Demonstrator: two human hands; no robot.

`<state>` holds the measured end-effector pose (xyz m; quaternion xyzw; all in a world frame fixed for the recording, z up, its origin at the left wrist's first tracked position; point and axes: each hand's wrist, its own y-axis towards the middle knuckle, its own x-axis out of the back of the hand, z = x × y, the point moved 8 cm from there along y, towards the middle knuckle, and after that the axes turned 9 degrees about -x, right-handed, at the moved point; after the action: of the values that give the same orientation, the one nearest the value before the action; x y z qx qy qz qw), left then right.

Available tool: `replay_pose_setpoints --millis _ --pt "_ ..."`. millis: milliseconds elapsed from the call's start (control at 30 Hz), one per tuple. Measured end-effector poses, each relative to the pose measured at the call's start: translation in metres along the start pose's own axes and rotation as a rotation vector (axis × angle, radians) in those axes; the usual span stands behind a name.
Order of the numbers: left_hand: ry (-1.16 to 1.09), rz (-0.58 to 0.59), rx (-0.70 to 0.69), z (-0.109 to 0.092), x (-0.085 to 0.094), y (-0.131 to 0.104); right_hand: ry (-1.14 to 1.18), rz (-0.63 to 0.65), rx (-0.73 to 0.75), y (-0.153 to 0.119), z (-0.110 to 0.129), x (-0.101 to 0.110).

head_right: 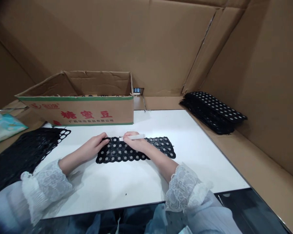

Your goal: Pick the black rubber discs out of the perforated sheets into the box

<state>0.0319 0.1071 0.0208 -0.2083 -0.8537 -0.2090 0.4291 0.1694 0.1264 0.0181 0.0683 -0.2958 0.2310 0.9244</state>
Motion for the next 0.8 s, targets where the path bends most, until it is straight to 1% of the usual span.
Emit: replay_pose_setpoints --millis 67,133,233,367,467,600,633,800 --pt "-0.04 0.018 0.017 0.0 0.0 -0.001 0.006 -0.029 0.015 -0.002 0.001 0.001" --pt "-0.084 0.024 0.01 -0.004 0.0 0.0 -0.017 -0.056 0.07 -0.003 0.007 -0.001" --pt "-0.146 0.033 0.0 -0.009 -0.001 0.002 -0.048 -0.059 0.151 -0.004 0.014 -0.007" --pt "-0.148 0.042 0.041 -0.004 -0.005 0.003 -0.072 -0.08 0.218 -0.005 0.02 -0.009" --pt "-0.164 0.044 0.059 0.0 -0.006 0.005 -0.085 -0.095 0.237 -0.008 0.026 -0.007" --pt "-0.25 0.136 0.035 -0.006 -0.014 0.007 -0.098 -0.075 0.23 -0.011 0.031 -0.009" --pt "-0.273 0.141 0.028 -0.007 -0.015 0.007 -0.099 -0.071 0.225 -0.011 0.032 -0.009" --pt "-0.351 0.067 0.049 -0.006 -0.013 0.005 -0.109 -0.06 0.213 -0.012 0.03 -0.01"
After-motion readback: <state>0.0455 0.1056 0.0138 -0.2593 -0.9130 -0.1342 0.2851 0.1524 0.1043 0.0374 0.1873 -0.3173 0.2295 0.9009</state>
